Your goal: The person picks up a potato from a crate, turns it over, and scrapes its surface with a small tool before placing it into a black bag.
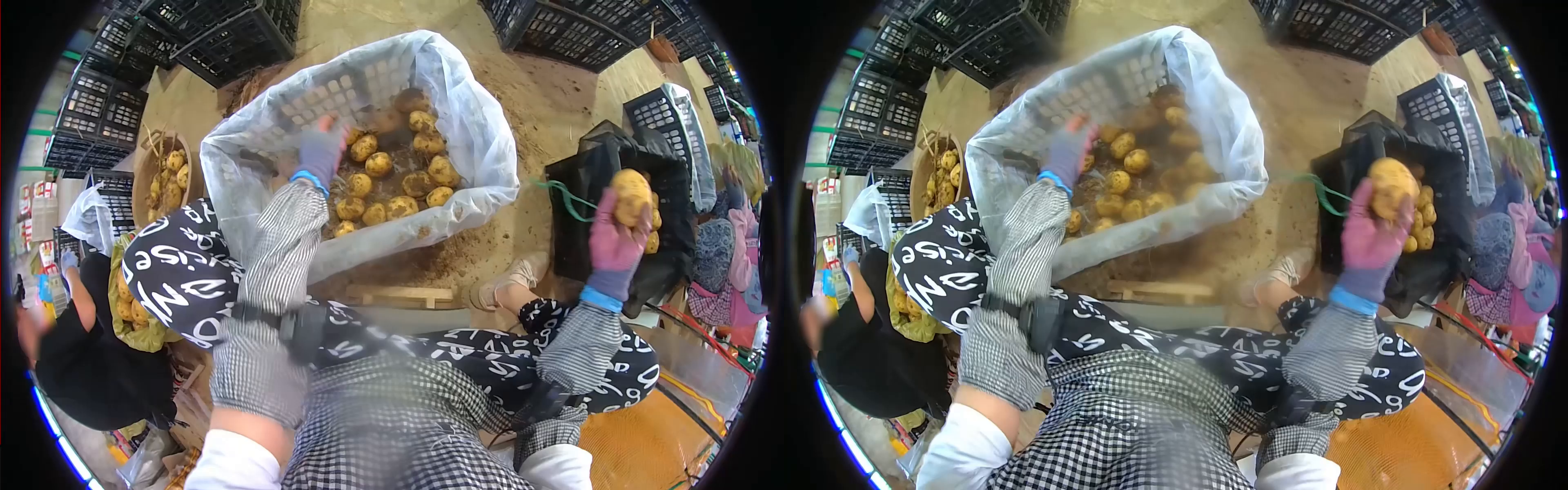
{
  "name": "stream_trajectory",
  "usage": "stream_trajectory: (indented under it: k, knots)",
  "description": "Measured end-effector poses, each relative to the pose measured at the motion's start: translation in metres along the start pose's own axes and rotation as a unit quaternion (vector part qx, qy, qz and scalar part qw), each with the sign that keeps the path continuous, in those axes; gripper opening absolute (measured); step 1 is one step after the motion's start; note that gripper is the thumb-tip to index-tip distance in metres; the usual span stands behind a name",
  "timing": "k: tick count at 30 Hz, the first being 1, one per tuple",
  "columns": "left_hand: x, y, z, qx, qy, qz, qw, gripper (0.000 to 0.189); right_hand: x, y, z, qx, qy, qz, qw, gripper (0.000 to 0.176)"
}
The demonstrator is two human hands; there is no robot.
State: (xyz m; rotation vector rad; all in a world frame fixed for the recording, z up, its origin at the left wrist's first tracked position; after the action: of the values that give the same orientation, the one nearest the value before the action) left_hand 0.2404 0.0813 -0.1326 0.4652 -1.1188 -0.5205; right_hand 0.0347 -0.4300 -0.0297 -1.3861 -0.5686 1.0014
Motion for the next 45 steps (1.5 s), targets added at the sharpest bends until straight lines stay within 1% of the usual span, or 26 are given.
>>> stream_trajectory:
  k: [1,3,6,8,9,10,11,13,15,17,19,20,21,23,25,27,29,30,32,33,34,35,38,41,43,45]
  knots:
    - [-0.030,-0.026,-0.014,-0.074,0.066,-0.129,0.987,0.050,-0.026,0.015,-0.011,0.002,0.033,0.001,0.999,0.043]
    - [-0.076,-0.065,-0.023,-0.159,-0.018,-0.341,0.926,0.060,-0.052,0.021,-0.003,0.022,0.095,0.069,0.993,0.042]
    - [-0.151,-0.101,-0.003,-0.215,0.044,-0.372,0.902,0.073,-0.037,0.000,0.026,0.016,0.150,0.204,0.967,0.046]
    - [-0.172,-0.114,0.003,-0.250,0.080,-0.388,0.883,0.084,-0.003,-0.018,0.037,0.014,0.117,0.262,0.958,0.047]
    - [-0.168,-0.120,0.004,-0.281,0.089,-0.321,0.900,0.078,0.018,-0.029,0.045,0.013,0.100,0.291,0.951,0.048]
    - [-0.163,-0.125,0.007,-0.310,0.099,-0.250,0.912,0.071,0.038,-0.042,0.053,0.031,0.126,0.340,0.931,0.046]
    - [-0.154,-0.128,0.012,-0.337,0.110,-0.178,0.918,0.065,0.055,-0.045,0.059,0.019,0.100,0.363,0.926,0.045]
    - [-0.123,-0.122,0.023,-0.381,0.129,-0.031,0.915,0.056,0.084,-0.046,0.069,-0.007,0.048,0.403,0.914,0.043]
    - [-0.083,-0.111,0.037,-0.414,0.141,0.116,0.892,0.050,0.119,-0.042,0.084,-0.024,-0.038,0.473,0.880,0.047]
    - [0.001,-0.087,0.082,-0.378,0.154,0.113,0.906,0.048,0.160,-0.040,0.102,-0.048,-0.137,0.473,0.869,0.047]
    - [0.057,-0.090,0.117,-0.437,0.051,0.168,0.882,0.049,0.194,-0.021,0.119,-0.076,-0.189,0.518,0.831,0.053]
    - [0.079,-0.093,0.135,-0.464,-0.001,0.194,0.865,0.050,0.199,-0.035,0.124,-0.151,-0.118,0.584,0.789,0.057]
    - [0.090,-0.090,0.148,-0.428,-0.027,0.181,0.885,0.052,0.205,-0.049,0.131,-0.222,-0.045,0.639,0.735,0.061]
    - [0.097,-0.086,0.166,-0.351,-0.073,0.167,0.919,0.056,0.212,-0.046,0.140,-0.247,-0.040,0.639,0.728,0.070]
    - [0.104,-0.077,0.178,-0.262,-0.111,0.157,0.946,0.059,0.217,-0.029,0.146,-0.183,-0.163,0.527,0.814,0.078]
    - [0.115,-0.052,0.193,-0.214,-0.123,0.069,0.966,0.053,0.218,-0.025,0.155,-0.122,-0.262,0.404,0.868,0.085]
    - [0.107,-0.045,0.195,-0.215,-0.030,0.042,0.975,0.048,0.217,-0.038,0.166,-0.094,-0.340,0.306,0.884,0.086]
    - [0.101,-0.042,0.194,-0.212,0.015,0.029,0.977,0.046,0.216,-0.042,0.164,-0.103,-0.316,0.317,0.888,0.085]
    - [0.108,-0.035,0.189,-0.109,-0.214,0.063,0.969,0.042,0.216,-0.047,0.162,-0.119,-0.268,0.338,0.894,0.082]
    - [0.110,-0.033,0.194,-0.098,-0.261,0.078,0.957,0.043,0.211,-0.053,0.156,-0.171,-0.205,0.453,0.850,0.081]
    - [0.112,-0.031,0.199,-0.087,-0.307,0.092,0.943,0.045,0.206,-0.060,0.151,-0.219,-0.137,0.559,0.788,0.079]
    - [0.106,-0.037,0.200,-0.119,-0.291,0.105,0.943,0.049,0.203,-0.068,0.149,-0.261,-0.066,0.652,0.709,0.078]
    - [0.106,-0.047,0.209,-0.215,-0.275,0.118,0.930,0.064,0.206,-0.058,0.154,-0.286,-0.043,0.685,0.669,0.074]
    - [0.103,-0.050,0.213,-0.290,-0.200,0.141,0.925,0.066,0.209,-0.055,0.154,-0.256,-0.083,0.680,0.682,0.072]
    - [0.098,-0.050,0.214,-0.302,-0.175,0.153,0.924,0.062,0.211,-0.059,0.156,-0.254,-0.096,0.692,0.669,0.071]
    - [0.100,-0.046,0.212,-0.273,-0.207,0.133,0.930,0.056,0.213,-0.062,0.156,-0.272,-0.078,0.710,0.645,0.071]
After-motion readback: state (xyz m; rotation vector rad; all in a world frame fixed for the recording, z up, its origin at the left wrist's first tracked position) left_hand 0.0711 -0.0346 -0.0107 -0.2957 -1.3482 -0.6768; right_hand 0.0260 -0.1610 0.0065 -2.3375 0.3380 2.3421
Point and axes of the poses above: each hand's wrist, its own z-axis away from the middle knuckle, its own y-axis out of the back of the hand, x = y × z, the point moved 8 cm from there along -z, towards the middle knuckle, and after that the axes turned 11 degrees about -z, right-handed, at the moved point
